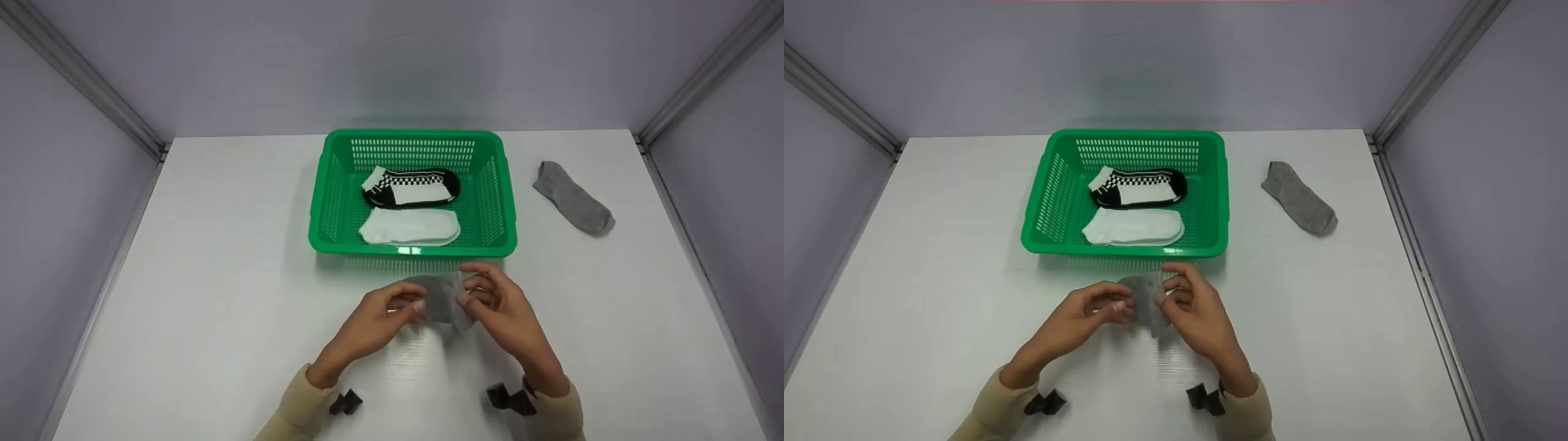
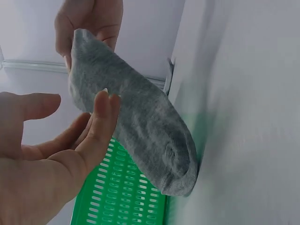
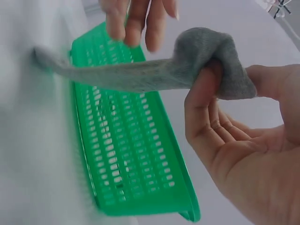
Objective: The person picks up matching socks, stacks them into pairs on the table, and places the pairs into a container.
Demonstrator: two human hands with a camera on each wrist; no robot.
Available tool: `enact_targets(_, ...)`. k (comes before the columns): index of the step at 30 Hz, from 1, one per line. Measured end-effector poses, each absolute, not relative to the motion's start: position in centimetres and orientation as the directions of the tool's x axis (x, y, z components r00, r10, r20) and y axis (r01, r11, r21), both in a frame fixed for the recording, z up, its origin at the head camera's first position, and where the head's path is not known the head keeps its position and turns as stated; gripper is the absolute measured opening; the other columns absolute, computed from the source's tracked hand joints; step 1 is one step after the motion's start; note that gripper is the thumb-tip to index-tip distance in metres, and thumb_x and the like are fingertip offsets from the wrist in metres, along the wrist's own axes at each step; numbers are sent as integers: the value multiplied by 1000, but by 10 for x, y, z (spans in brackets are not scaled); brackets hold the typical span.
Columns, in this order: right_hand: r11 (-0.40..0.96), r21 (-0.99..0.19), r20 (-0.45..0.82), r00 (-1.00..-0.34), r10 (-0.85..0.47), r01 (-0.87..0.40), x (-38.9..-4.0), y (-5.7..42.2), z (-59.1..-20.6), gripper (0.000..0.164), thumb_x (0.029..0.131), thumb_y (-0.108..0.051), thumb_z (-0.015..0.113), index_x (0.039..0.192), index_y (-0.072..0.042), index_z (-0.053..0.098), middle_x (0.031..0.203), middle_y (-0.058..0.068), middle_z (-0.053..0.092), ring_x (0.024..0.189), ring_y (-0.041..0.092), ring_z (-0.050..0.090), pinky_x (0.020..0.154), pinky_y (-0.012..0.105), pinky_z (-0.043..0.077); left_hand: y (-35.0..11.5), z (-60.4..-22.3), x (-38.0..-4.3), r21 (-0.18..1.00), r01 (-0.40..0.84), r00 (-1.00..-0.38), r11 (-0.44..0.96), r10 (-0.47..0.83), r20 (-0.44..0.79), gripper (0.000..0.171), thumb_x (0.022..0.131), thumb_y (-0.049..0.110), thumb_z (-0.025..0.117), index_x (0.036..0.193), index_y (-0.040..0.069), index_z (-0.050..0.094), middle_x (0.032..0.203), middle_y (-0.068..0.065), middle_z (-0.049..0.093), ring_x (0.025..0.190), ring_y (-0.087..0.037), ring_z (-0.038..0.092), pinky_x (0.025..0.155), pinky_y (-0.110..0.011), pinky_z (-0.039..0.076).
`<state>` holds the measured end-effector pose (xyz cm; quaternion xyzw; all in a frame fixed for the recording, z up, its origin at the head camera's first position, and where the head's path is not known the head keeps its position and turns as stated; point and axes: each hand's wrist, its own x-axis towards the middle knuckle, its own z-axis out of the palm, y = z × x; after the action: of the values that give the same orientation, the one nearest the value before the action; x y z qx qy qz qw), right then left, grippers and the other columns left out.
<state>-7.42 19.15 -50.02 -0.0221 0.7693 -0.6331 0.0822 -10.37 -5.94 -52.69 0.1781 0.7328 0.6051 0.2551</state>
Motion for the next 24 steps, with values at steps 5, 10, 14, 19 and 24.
enact_targets(5, 150, -985, -112, -980, -162, 88, -73, 184, -501, 41, 101, -4, 66, 140, -3, 56, 113, 14, 68, 87, 14, 71, 72, 25, 58, -56, -529, -101, 979, -71, -825, 190, 540, -165, 40, 108, 34, 60, 140, 10, 61, 136, -14, 67, 119, -26, 72, 100, -54, 58)
enact_targets(10, 88, -992, -101, -983, -157, 88, -71, 176, -505, 37, 100, -4, 67, 136, -3, 56, 114, 11, 71, 99, 17, 69, 82, 26, 58, -50, -536, -100, 982, -147, -832, 121, 522, -189, 47, 110, 42, 55, 145, 10, 56, 139, -15, 62, 118, -30, 71, 98, -42, 61)
enact_targets(14, -3, -996, -93, -979, -181, 95, -70, 171, -507, 37, 101, -5, 66, 136, 1, 54, 115, 8, 72, 103, 17, 69, 84, 26, 58, -45, -541, -100, 980, -190, -844, 64, 499, -196, 55, 110, 47, 51, 150, 8, 50, 146, -18, 56, 122, -29, 68, 100, -40, 60)
enact_targets(19, -57, -988, -134, -976, -172, 145, -71, 166, -509, 35, 102, -4, 62, 136, 1, 54, 118, 11, 68, 103, 16, 69, 86, 26, 58, -43, -545, -102, 974, -224, -845, 34, 492, -211, 56, 108, 42, 58, 151, 8, 47, 147, -20, 60, 126, -27, 67, 101, -41, 59)
enact_targets(24, 45, -986, -165, -984, -63, 162, -72, 164, -509, 28, 103, -5, 63, 131, -3, 63, 124, 10, 68, 117, 19, 65, 94, 26, 55, -46, -545, -103, 959, -284, -836, 6, 488, -251, 65, 100, 28, 73, 154, 4, 45, 139, -22, 66, 122, -27, 70, 100, -37, 59)
